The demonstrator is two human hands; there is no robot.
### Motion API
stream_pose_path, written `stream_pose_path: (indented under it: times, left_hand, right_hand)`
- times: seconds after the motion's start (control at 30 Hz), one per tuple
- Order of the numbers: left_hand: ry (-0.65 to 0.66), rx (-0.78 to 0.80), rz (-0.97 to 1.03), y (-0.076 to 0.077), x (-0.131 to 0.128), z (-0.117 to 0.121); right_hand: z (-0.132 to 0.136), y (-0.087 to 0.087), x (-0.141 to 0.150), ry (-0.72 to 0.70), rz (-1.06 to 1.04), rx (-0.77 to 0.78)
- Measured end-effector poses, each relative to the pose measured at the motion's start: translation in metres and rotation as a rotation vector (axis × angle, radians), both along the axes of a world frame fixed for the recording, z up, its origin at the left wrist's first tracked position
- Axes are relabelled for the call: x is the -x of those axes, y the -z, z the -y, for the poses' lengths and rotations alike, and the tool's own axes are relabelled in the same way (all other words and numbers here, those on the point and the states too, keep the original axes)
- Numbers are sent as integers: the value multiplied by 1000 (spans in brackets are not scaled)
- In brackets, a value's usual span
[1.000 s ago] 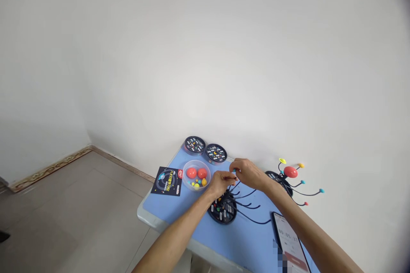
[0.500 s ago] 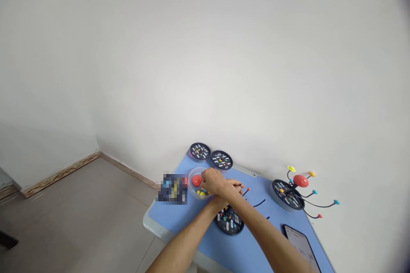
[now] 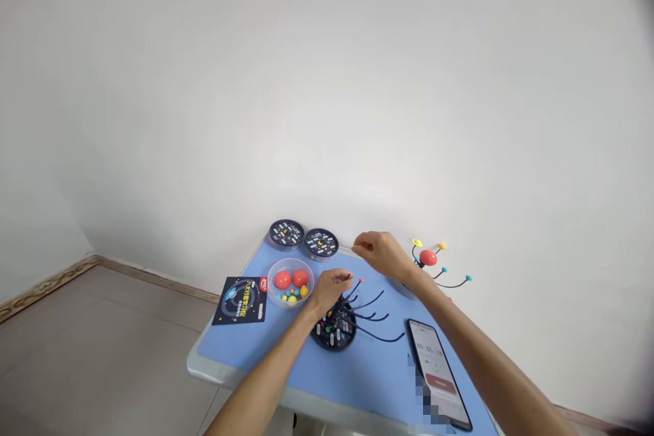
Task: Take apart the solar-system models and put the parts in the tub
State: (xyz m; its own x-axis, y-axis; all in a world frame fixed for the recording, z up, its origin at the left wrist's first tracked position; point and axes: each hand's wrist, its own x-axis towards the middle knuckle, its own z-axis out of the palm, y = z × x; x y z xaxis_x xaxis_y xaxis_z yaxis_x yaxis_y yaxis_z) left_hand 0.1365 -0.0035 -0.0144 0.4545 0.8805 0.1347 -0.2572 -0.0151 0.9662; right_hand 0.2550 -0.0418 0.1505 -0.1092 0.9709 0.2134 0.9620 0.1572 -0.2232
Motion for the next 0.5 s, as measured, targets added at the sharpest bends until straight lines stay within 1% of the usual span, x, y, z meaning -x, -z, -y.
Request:
stream_pose_path:
  times: [0.07,0.17,0.37,0.5]
  left_hand:
    - [8,8,-5,-2,0,0]
    - [9,6,-27,-5,2,2]
    - [33,-1,-26,-8,5,5]
    - [50,19,-12,-7,4,4]
  right_hand:
    - [8,2,-24,46,-27,21]
    - [19,17,-45,85,-44,74]
    - [27,54,-53,99,-69,139]
    - [22,70,-52,99,-107,130]
